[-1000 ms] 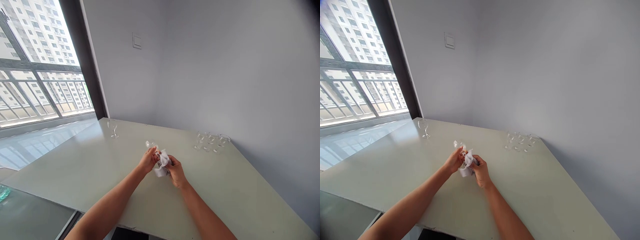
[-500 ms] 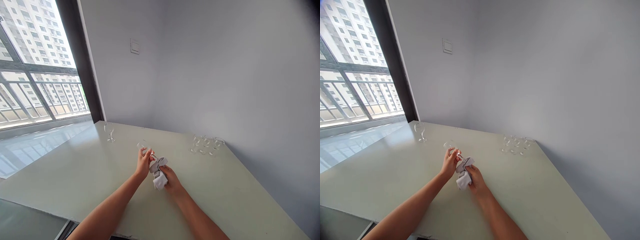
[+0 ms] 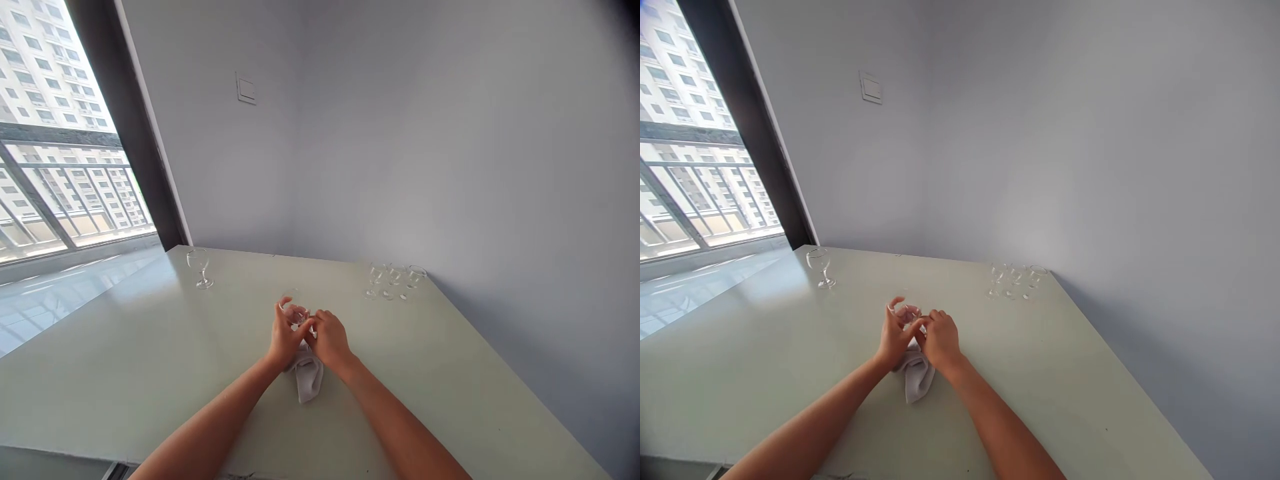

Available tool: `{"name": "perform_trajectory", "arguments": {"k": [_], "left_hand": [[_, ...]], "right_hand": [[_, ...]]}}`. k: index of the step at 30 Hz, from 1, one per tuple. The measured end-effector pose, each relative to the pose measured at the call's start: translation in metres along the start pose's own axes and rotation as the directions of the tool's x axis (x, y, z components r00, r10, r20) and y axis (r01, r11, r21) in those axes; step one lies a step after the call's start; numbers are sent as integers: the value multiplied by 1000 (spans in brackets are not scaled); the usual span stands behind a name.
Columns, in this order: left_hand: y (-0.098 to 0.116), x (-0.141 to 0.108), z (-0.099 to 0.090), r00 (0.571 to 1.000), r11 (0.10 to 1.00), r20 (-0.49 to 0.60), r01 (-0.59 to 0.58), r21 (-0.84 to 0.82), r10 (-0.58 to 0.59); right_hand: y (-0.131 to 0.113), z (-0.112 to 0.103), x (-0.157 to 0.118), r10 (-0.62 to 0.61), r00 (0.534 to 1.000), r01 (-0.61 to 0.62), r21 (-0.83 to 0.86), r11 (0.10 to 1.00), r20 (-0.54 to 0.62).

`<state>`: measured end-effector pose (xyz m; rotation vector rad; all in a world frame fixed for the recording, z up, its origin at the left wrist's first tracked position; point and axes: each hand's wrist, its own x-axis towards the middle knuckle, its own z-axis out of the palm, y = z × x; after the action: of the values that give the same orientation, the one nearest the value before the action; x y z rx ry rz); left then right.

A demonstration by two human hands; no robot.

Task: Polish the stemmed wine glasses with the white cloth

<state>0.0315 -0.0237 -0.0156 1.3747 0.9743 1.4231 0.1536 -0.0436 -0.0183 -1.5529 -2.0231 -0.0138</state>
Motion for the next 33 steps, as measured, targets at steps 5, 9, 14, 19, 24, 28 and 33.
{"name": "perform_trajectory", "arguments": {"k": [5, 9, 14, 19, 24, 28, 33], "left_hand": [[-23, -4, 4, 996, 947, 67, -78, 312, 60], [-44, 0, 3, 975, 847, 215, -62, 527, -62], [-50, 1, 3, 946, 818, 312, -113, 563, -84], [-47, 1, 2, 936, 770, 347, -174, 614, -65], [-46, 0, 2, 934, 786, 350, -160, 597, -76], [-46, 0, 2, 937, 800, 342, -156, 579, -65], [-47, 4, 2, 963, 923, 214, 73, 377, -163]], "right_hand": [[26, 15, 12, 201, 967, -210, 39, 977, 157], [76, 12, 29, 414, 907, -414, -19, 910, 83], [133, 9, 45, 604, 796, -602, -57, 797, 36], [159, 13, 57, 683, 731, -681, -52, 730, 21], [168, 17, 71, 711, 703, -711, -14, 703, 12], [170, 15, 72, 707, 707, -707, 32, 706, -1], [162, 10, 51, 697, 716, -688, 125, 715, -48]]}}
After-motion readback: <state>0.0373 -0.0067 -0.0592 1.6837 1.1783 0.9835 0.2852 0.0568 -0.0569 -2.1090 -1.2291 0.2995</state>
